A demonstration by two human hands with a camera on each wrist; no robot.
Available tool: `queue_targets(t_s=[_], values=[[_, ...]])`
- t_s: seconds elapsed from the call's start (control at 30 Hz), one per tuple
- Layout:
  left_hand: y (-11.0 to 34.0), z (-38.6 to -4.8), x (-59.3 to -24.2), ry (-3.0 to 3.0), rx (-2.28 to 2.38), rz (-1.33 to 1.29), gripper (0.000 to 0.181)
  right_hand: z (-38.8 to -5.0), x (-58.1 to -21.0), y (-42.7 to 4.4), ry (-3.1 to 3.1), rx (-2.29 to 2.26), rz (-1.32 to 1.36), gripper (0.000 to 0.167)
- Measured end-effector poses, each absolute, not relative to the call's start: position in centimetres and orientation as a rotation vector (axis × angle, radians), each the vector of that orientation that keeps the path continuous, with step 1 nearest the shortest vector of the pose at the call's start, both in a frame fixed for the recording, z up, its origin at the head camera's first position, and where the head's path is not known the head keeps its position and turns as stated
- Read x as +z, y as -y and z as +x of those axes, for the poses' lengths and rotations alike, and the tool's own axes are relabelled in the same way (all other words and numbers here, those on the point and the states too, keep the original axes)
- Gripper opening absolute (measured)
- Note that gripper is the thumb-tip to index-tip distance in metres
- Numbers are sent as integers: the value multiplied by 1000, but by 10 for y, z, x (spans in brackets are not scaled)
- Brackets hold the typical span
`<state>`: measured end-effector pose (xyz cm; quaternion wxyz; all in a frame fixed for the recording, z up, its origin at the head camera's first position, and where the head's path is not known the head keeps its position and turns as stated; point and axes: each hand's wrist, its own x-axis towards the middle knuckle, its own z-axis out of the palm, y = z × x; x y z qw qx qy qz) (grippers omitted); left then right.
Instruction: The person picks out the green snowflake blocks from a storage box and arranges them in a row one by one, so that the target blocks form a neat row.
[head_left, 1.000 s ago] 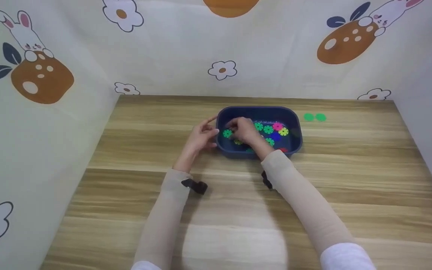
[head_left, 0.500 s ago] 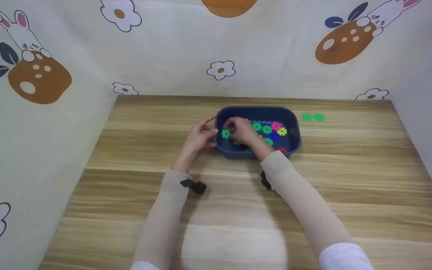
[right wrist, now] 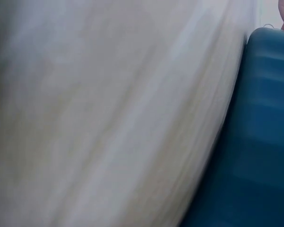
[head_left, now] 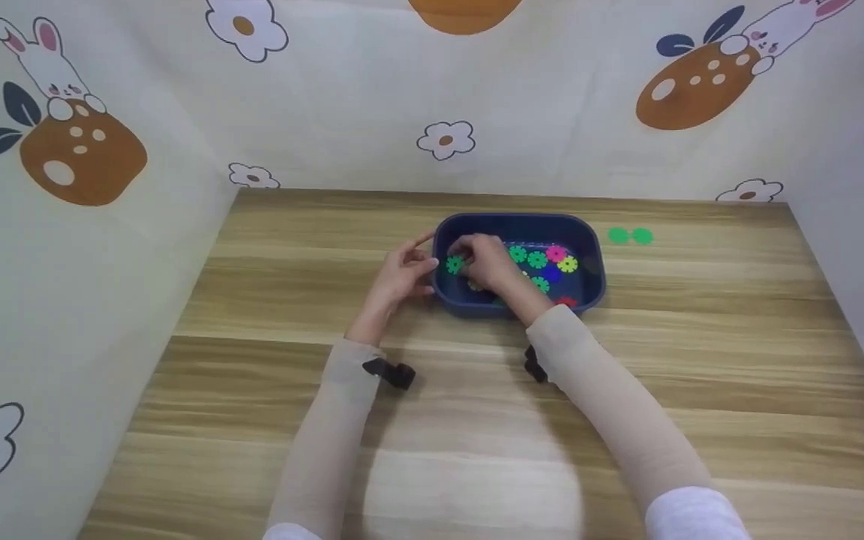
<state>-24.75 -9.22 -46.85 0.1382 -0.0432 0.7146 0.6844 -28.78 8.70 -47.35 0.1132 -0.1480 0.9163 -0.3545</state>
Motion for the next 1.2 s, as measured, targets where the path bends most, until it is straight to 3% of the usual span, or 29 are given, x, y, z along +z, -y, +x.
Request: queue_targets(t_s=[0.6, 1.2], values=[[91, -248, -469, -2061, 1997, -113, 52, -282, -459, -100, -2557, -1291, -289, 35], [92, -247, -468, -2078, 1982, -121, 52, -286, -442, -119, -2520, -1557, -121, 21]])
